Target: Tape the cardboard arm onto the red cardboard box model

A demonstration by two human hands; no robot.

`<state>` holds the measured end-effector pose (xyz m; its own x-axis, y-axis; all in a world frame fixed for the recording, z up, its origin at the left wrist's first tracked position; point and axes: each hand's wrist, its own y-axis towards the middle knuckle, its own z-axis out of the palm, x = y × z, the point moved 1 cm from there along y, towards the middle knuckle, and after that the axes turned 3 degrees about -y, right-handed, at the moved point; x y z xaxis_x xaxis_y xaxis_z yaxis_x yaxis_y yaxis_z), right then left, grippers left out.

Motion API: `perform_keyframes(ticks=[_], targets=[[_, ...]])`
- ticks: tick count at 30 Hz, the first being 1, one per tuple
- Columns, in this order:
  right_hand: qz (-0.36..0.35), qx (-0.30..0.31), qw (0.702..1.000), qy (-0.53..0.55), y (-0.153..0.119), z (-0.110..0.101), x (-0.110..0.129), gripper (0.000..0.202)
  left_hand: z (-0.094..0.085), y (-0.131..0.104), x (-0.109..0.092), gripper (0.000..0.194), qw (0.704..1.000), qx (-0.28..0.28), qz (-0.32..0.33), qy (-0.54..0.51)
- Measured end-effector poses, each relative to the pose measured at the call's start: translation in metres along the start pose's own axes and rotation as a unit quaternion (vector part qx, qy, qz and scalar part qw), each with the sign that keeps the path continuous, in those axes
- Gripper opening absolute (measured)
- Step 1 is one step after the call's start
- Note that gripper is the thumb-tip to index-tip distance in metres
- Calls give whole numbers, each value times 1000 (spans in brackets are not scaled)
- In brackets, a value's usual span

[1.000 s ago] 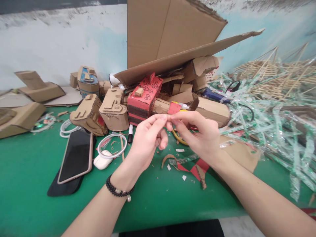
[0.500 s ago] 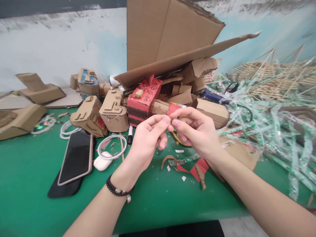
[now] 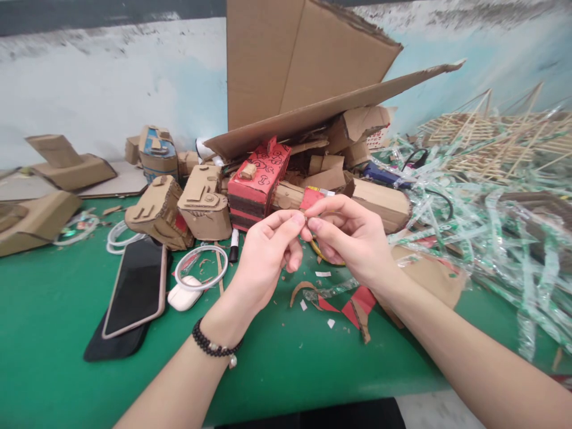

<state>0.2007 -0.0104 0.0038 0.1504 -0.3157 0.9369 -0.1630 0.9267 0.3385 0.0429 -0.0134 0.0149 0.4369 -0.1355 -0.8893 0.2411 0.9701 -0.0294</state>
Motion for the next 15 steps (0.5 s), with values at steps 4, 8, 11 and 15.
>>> perform_keyframes(ticks=[4, 8, 11, 15], targets=[[-82, -23, 991, -100, -3, 0, 0, 16, -1, -1, 0, 36, 998, 18, -40, -35], [-212, -57, 935, -278, -4, -6, -4, 11, -1, -3, -1, 29, 990, 33, -74, -117], [-304, -66, 870, -383, -3, -12, -3, 21, -1, -4, -3, 22, 983, 53, -87, -151], [-356, -69, 820, -443, 0, -16, 1, 27, 0, -5, -4, 20, 984, 62, -80, -145]])
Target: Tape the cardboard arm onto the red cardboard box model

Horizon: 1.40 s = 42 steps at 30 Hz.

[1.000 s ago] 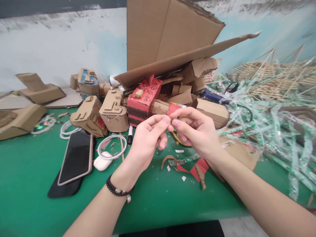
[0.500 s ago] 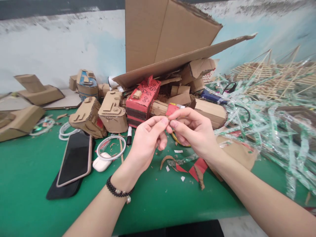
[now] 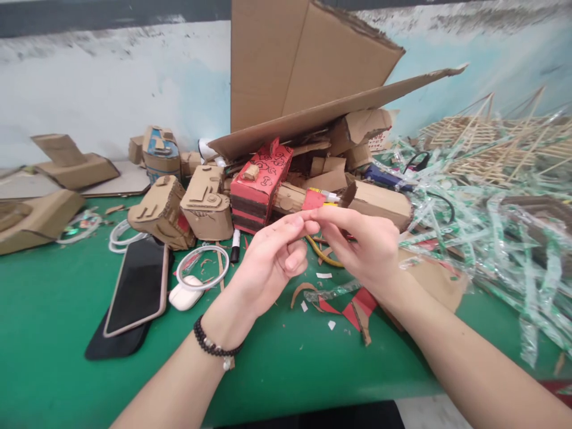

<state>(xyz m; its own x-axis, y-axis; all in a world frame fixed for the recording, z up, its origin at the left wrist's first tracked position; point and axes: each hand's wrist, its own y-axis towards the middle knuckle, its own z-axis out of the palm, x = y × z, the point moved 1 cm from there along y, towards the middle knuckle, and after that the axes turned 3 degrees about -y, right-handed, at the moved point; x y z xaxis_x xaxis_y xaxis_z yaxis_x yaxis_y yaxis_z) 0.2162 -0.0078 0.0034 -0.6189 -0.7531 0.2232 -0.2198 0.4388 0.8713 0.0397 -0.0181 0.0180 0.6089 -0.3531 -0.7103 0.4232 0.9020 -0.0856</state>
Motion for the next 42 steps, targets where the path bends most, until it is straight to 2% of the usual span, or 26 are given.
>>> perform_keyframes(ticks=[3, 11, 20, 30, 33, 38, 42], targets=[[-14, 8, 1000, -17, 1, -1, 1, 26, 1, 1, 1, 24, 999, -15, 15, 28], [75, 23, 994, 79, -2, 1, 10, 23, 0, 4, 2, 34, 985, -65, 86, 133], [206, 35, 949, 236, -1, 1, 17, 19, 1, 2, 0, 27, 990, -49, 85, 98], [187, 40, 963, 189, 0, 1, 19, 26, -1, 2, 1, 26, 984, -73, 103, 126], [238, 35, 932, 270, 0, 2, 16, 25, 0, 1, 0, 21, 983, -61, 127, 121], [347, 23, 833, 430, 1, 5, 11, 15, 4, -1, 1, 22, 973, -64, 152, 162], [394, 39, 773, 495, 2, 8, 10, 16, 4, 1, 3, 23, 975, -66, 144, 153]])
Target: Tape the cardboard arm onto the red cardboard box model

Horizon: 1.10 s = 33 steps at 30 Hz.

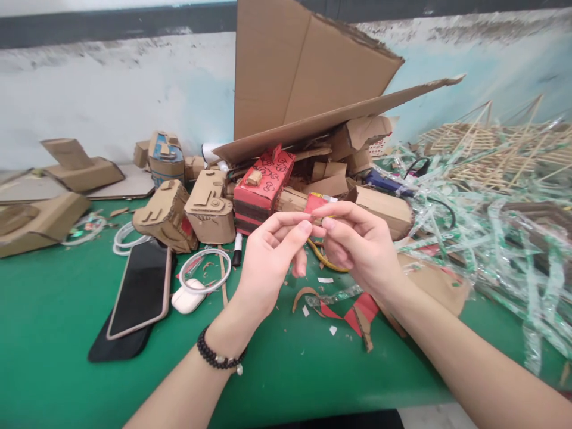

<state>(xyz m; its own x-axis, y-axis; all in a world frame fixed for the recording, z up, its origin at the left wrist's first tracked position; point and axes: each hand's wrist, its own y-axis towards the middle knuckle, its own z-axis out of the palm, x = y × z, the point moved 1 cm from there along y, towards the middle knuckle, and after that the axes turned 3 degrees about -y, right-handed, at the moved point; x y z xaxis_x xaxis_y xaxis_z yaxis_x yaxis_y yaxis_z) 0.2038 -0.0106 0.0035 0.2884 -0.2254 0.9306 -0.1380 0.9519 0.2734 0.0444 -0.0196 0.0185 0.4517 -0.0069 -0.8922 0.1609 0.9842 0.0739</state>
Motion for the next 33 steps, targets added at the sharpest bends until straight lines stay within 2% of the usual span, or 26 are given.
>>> perform_keyframes(ticks=[5, 10, 13, 15, 20, 25, 29, 33], targets=[[50, 26, 996, 73, 1, 2, -1, 13, -1, 3, 2, 27, 999, 1, -12, -32], [58, 30, 994, 86, 1, 3, 0, 10, -1, 4, 4, 35, 999, 14, -8, -28], [45, 37, 995, 82, 0, 3, 1, 9, -1, 3, 4, 31, 1000, 10, 26, 10], [35, 44, 996, 76, -1, 3, 1, 9, -1, 2, 4, 26, 995, -6, 82, 52], [14, 73, 996, 49, -4, 2, -1, 14, -1, 0, 3, 14, 959, -53, 226, 162], [0, 96, 995, 8, -8, 4, 0, 24, -4, -3, 6, 8, 898, -106, 333, 268], [10, 114, 993, 12, -10, 6, 2, 32, -7, -3, 8, 7, 864, -136, 377, 306], [26, 123, 991, 49, -10, 6, 1, 29, -8, -1, 9, 6, 842, -130, 398, 340]])
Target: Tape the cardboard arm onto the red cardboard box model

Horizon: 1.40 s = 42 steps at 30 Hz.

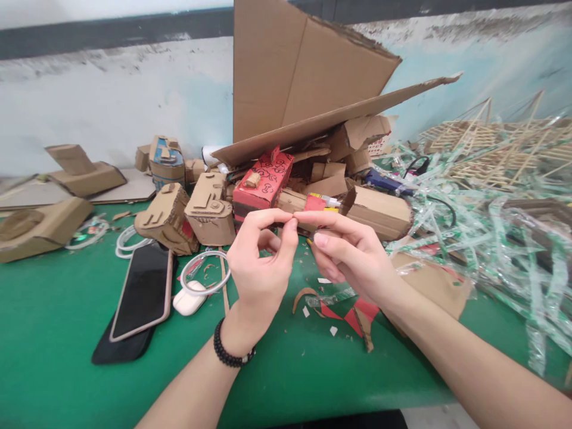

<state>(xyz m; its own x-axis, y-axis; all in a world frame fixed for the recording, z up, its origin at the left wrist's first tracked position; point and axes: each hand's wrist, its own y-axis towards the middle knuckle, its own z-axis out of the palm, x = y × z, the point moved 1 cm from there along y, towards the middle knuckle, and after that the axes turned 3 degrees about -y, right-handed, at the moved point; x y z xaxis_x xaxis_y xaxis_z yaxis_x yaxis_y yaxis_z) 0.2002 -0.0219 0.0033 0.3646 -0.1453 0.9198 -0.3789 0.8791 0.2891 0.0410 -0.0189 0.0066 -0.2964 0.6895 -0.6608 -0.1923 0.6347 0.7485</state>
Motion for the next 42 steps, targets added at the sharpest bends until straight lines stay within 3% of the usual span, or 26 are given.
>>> perform_keyframes(ticks=[7, 16, 19, 20, 22, 25, 28, 38, 42], targets=[[14, 5, 1000, 9, -2, 1, 1, 33, -1, 1, 2, 11, 998, -5, 48, 30], [39, -9, 997, 69, 1, 2, 3, 24, -3, 2, 1, 18, 994, 48, 99, -17], [22, -41, 996, 70, 2, 2, 5, 22, -2, 4, -2, 10, 988, 85, -8, -127], [5, -62, 997, 51, 3, 2, 5, 21, -2, 5, -3, 10, 976, 107, -73, -178], [-49, -122, 991, -33, 2, 1, 7, 17, -1, 7, -4, 17, 922, 160, -210, -282], [-161, -182, 948, -206, 0, 2, 10, 9, 1, 9, -5, 24, 832, 206, -331, -396], [-235, -179, 899, -322, -2, 5, 12, 6, 2, 9, -5, 29, 792, 214, -366, -439], [-354, -189, 801, -445, -1, 8, 17, 15, 4, 7, -4, 26, 799, 216, -358, -433], [-364, -192, 783, -467, 0, 7, 17, 13, 3, 6, -4, 24, 815, 214, -333, -422]])
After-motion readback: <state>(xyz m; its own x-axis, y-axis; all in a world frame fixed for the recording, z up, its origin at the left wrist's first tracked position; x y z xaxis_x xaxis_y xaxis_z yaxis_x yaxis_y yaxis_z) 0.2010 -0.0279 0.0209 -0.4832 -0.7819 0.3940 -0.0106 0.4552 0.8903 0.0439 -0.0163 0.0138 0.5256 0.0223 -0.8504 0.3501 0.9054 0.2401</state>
